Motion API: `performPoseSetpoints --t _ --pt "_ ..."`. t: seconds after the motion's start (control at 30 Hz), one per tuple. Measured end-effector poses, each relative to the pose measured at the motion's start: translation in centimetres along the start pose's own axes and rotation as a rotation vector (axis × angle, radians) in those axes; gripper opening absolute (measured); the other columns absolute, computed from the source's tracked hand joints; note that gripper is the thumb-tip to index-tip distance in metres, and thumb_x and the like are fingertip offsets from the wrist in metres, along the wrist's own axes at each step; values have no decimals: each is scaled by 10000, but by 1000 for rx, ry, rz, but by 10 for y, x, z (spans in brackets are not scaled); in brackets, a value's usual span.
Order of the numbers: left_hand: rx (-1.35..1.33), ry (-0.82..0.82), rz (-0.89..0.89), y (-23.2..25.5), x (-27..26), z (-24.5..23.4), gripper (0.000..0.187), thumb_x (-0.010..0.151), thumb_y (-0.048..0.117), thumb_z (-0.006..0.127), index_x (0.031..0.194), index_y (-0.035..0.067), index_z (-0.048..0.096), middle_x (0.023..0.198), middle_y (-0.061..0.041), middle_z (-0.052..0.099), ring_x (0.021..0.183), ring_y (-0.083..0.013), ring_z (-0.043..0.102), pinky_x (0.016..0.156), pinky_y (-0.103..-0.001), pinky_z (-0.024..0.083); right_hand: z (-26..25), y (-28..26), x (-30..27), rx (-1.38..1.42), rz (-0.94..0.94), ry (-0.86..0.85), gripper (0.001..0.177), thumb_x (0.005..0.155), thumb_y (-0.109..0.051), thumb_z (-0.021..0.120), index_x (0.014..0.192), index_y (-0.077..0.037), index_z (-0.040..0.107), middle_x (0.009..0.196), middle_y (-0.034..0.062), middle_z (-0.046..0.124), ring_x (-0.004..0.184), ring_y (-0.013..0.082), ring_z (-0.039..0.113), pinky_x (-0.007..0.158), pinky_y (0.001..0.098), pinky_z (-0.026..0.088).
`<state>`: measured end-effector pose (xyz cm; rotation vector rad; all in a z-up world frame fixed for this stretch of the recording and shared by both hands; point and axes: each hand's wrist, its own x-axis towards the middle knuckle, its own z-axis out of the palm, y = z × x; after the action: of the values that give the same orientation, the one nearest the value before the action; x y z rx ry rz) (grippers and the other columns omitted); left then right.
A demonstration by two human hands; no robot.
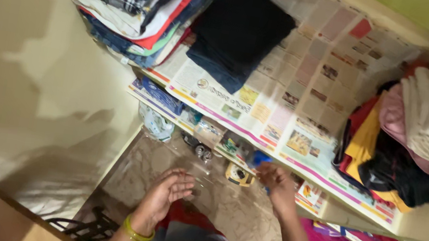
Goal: The person picks up folded clothing from a table and places it on a shelf inside a closet, repeating this for a white shirt, a green shirt, a pair of black pants, a striped shirt, and a pair of light gray pants.
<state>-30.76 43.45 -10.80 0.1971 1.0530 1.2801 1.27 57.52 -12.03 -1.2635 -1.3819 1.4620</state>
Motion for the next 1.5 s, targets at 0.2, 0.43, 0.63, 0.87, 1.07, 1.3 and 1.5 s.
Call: performPoseSetpoints --t 0.2,0.43,0.63,0.87,1.07,1.3,1.5 --pt "134 2 3 -29 -29 33 346 986 176 512 1290 32 593 1141 -135 713 1000 -232 698 852 -359 567 -35 8 -79 -370 57 -215 302 962 -163 635 1247 -67 660 1099 49 764 983 163 719 870 308 564" --pt "232 -98 -20 -85 -78 86 326 988 171 526 1278 36 590 1150 -121 716 997 -207 689 868 -351 568 -106 10 -168 -426 11 -164 328 950 -144 646 1272 -86 666 1084 35 774 897 172 693 789 302 552" --pt "254 -162 -69 -138 -123 124 318 979 154 555 1269 30 592 1120 -123 713 977 -213 690 869 -367 571 -165 41 -245 -400 -76 -37 310 939 -123 661 1243 -62 678 1082 49 778 944 135 713 802 296 557" --pt "391 -223 -129 -164 -147 151 339 990 171 534 1295 29 578 1140 -123 719 982 -206 693 863 -354 568 -208 63 -326 -431 21 120 326 933 -114 666 1254 -63 680 1074 76 793 889 136 733 780 295 577" --pt "462 -376 -124 -167 -146 174 345 1005 173 532 1303 7 580 1155 -145 715 1004 -211 697 881 -351 571 -222 82 -375 -332 52 318 321 942 -93 660 1261 -52 674 1061 69 790 899 128 722 794 281 574" --pt "517 -503 -181 -160 -153 176 327 1018 151 526 1300 -4 582 1168 -144 713 1025 -209 694 898 -360 565 -196 66 -426 -397 113 513 300 935 -100 676 1233 -72 697 1047 67 789 841 134 722 768 285 576" --pt "537 -588 -253 -173 -150 157 337 1013 153 511 1304 7 595 1166 -141 710 1023 -216 702 890 -359 566 -163 67 -463 -354 101 558 270 946 -110 664 1210 -57 687 1061 84 778 884 168 744 779 308 596"
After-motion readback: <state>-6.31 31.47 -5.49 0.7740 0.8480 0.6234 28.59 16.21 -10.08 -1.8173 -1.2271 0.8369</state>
